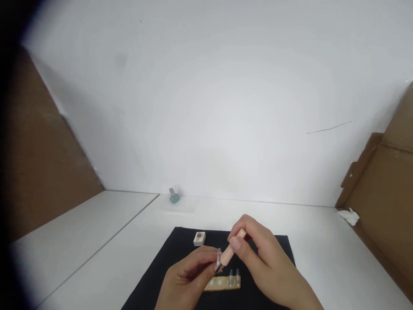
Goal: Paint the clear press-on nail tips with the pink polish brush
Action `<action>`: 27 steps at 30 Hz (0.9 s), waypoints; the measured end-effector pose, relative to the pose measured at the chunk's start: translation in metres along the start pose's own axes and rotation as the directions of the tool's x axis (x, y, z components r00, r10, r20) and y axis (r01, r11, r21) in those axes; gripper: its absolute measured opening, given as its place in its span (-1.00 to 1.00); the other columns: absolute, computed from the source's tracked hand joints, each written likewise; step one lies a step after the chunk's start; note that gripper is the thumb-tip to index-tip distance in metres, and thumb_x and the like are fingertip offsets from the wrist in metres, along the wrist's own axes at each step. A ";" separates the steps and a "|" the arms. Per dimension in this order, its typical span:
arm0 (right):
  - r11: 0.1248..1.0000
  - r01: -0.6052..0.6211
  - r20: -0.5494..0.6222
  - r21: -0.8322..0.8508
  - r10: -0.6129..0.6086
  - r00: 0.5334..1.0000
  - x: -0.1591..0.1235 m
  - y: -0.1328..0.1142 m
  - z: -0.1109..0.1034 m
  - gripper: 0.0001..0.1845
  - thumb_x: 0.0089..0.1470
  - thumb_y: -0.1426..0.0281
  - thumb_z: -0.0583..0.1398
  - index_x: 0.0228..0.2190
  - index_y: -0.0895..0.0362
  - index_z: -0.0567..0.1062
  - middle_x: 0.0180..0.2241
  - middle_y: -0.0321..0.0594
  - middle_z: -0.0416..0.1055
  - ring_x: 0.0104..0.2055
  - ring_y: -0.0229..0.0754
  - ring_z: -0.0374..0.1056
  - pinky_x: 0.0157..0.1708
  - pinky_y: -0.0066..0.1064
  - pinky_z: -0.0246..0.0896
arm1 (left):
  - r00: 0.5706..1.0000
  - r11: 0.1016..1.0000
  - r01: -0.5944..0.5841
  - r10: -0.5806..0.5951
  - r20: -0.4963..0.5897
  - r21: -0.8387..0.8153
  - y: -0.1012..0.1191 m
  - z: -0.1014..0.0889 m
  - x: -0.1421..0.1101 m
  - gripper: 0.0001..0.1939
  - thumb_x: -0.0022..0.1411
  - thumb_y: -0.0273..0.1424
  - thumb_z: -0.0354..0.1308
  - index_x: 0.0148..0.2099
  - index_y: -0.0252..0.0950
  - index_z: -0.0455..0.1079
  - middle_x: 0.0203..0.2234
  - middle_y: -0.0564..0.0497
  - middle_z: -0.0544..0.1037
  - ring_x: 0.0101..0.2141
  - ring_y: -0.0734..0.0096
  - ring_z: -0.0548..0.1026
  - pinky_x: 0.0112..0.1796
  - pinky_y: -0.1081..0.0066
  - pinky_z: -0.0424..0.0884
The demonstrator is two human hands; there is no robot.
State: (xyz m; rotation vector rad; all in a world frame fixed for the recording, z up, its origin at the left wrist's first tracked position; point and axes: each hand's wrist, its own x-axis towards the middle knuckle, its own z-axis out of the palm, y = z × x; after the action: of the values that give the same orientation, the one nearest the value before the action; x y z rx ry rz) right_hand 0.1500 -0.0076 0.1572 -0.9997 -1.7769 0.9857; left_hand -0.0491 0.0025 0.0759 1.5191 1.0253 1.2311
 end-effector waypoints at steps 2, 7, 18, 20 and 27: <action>1.000 -0.018 0.033 0.005 0.018 0.999 0.003 0.002 0.003 -0.64 0.43 0.05 0.04 -0.32 0.00 0.35 -0.39 -0.30 0.47 -0.26 -0.14 0.28 -0.19 -0.33 0.16 | 1.000 1.000 -0.019 0.019 0.008 0.009 -0.004 -0.004 -0.002 -0.86 0.24 -0.27 0.32 -0.35 -0.14 0.64 -0.33 0.00 0.70 -0.30 0.22 0.63 -0.25 0.39 0.58; 0.999 -0.043 0.034 -0.017 0.044 0.998 0.006 0.005 0.006 -0.62 0.44 0.06 0.03 -0.34 0.02 0.34 -0.39 -0.30 0.46 -0.27 -0.14 0.27 -0.20 -0.33 0.15 | 0.990 0.990 -0.138 0.138 0.014 0.001 -0.015 -0.007 -0.002 -0.89 0.27 -0.38 0.32 -0.32 -0.13 0.67 -0.33 0.01 0.72 -0.30 0.25 0.67 -0.25 0.44 0.59; 0.991 -0.026 -0.052 -0.135 0.020 0.998 0.009 0.011 0.011 -0.69 0.47 0.17 0.03 -0.31 0.03 0.35 -0.32 -0.29 0.49 -0.20 -0.16 0.37 -0.12 -0.33 0.19 | 0.938 0.938 -0.347 0.347 -0.015 -0.003 -0.011 0.000 -0.009 -0.67 0.21 -0.69 0.23 -0.23 -0.12 0.65 -0.33 0.10 0.71 -0.34 0.44 0.66 -0.28 0.62 0.52; 0.989 -0.020 -0.107 -0.148 0.004 0.994 0.009 0.010 0.009 -0.69 0.47 0.17 0.02 -0.31 0.03 0.36 -0.34 -0.31 0.50 -0.22 -0.18 0.37 -0.15 -0.36 0.18 | 0.928 0.929 -0.371 0.371 -0.018 0.007 -0.012 0.001 -0.009 -0.65 0.21 -0.70 0.22 -0.22 -0.12 0.65 -0.33 0.10 0.71 -0.33 0.43 0.67 -0.27 0.60 0.53; 0.990 -0.050 0.050 -0.131 0.057 0.997 0.004 -0.001 0.010 -0.66 0.45 0.18 0.06 -0.37 0.04 0.35 -0.39 -0.34 0.47 -0.30 -0.20 0.34 -0.21 -0.36 0.19 | 0.920 0.920 -0.391 0.391 0.009 0.026 -0.013 0.000 -0.009 -0.67 0.23 -0.69 0.21 -0.22 -0.13 0.64 -0.34 0.08 0.70 -0.34 0.41 0.67 -0.27 0.58 0.52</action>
State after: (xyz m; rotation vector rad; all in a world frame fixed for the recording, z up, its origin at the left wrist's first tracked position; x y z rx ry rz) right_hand 0.1392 -0.0061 0.1558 -1.1166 -1.8863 0.9478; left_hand -0.0509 -0.0026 0.0617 1.8062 0.7563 1.4902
